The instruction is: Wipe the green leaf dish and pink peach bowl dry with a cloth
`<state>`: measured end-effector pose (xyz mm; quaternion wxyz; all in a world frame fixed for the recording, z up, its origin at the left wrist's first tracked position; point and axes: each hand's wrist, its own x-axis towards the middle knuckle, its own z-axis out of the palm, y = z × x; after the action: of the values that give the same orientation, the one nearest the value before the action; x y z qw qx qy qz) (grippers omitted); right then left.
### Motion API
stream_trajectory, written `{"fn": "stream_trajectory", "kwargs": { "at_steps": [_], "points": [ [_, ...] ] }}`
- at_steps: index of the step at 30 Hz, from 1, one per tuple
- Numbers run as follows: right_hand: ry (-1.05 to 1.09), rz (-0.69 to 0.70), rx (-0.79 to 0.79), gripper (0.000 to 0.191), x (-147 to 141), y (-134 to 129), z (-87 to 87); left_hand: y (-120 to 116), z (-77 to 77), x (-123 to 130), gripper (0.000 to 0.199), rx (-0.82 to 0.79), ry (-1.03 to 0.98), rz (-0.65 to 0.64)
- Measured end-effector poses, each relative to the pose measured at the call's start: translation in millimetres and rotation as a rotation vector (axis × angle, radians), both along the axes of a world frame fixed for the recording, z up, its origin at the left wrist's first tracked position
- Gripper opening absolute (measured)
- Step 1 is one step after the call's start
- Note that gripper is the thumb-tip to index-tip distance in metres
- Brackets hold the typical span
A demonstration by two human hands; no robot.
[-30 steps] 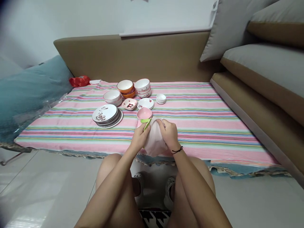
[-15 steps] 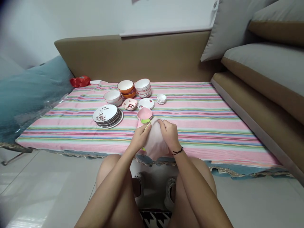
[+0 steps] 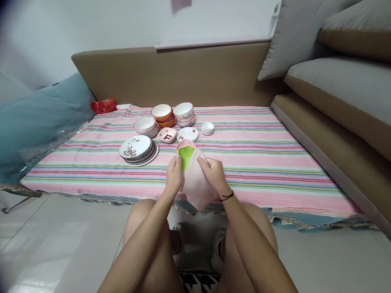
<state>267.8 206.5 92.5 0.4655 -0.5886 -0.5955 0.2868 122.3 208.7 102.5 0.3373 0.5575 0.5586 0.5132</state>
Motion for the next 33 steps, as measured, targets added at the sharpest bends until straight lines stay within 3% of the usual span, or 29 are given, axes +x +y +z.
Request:
{"fn": "stream_trajectory", "kwargs": {
  "at_steps": [7,15,24,28,33],
  "points": [
    [0.031,0.012,0.082,0.024,8.5,2.9,-1.0,-0.8,3.7,-1.5,0.041,-0.044,0.209,-0.281],
    [-0.116,0.158,0.172,0.032,14.5,-1.5,3.3,-3.2,5.6,-5.2,0.05,-0.07,0.33,-0.513],
    [-0.205,0.003,0.175,0.04,8.7,-0.7,5.1,-7.4,5.2,-1.5,0.052,-0.071,0.385,-0.357],
    [-0.199,-0.083,0.16,0.042,8.7,0.5,3.6,-5.6,4.2,0.7,0.05,-0.089,0.32,-0.255],
    [-0.177,-0.078,0.173,0.034,8.9,0.1,2.3,-4.7,3.9,0.9,0.049,-0.097,0.215,-0.116]
  ]
}}
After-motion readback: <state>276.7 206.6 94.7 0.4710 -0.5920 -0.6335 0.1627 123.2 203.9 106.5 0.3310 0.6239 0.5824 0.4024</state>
